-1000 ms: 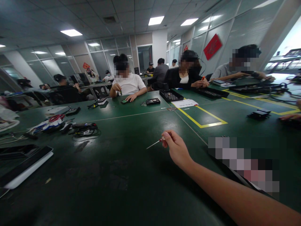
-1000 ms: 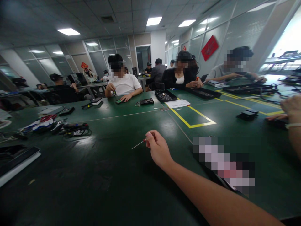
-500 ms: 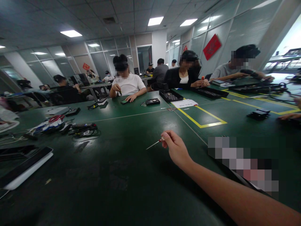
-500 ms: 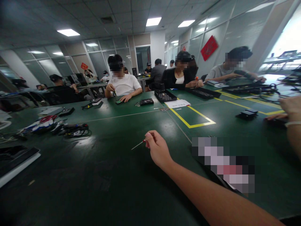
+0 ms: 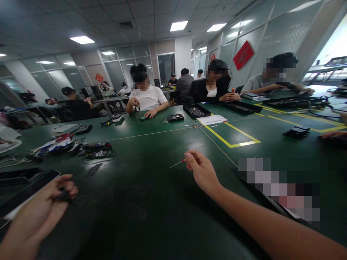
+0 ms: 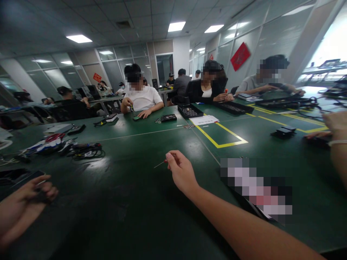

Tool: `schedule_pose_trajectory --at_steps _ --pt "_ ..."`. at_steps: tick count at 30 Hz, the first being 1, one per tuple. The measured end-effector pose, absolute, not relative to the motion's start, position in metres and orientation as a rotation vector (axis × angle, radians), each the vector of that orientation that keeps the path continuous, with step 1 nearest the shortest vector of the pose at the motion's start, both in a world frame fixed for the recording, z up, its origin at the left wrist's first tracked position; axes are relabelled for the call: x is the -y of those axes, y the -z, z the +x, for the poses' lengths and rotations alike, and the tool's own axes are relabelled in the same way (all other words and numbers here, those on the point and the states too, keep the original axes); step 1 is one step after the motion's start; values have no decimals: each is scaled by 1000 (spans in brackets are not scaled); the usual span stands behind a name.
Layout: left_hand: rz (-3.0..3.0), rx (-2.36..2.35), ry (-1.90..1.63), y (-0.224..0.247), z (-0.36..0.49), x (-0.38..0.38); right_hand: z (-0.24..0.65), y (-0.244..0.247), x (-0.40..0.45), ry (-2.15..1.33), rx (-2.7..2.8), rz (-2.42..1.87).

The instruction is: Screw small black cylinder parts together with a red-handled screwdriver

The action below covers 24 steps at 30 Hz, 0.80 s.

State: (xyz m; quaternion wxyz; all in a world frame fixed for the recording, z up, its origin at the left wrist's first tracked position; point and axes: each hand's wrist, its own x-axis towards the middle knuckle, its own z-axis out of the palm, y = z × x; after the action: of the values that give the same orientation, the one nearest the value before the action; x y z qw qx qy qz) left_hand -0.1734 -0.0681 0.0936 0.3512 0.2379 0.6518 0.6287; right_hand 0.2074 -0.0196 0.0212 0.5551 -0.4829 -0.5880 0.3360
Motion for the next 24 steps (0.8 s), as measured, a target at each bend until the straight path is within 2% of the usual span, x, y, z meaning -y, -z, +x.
schedule_pose_trajectory --at_steps 5,13,17,24 --pt "1086 -1376 -1249 -63 -96 37 208 -24 20 -791 1355 -1165" --pt "1670 -1090 -1131 -29 18 -13 209 -22 16 -728 1327 -1212" --pt "1846 -1181 -1210 -8 32 -25 211 -27 17 -691 1374 -1316" --pt "2052 -1135 -1133 5 14 -27 211 -27 20 -683 1381 -1196"
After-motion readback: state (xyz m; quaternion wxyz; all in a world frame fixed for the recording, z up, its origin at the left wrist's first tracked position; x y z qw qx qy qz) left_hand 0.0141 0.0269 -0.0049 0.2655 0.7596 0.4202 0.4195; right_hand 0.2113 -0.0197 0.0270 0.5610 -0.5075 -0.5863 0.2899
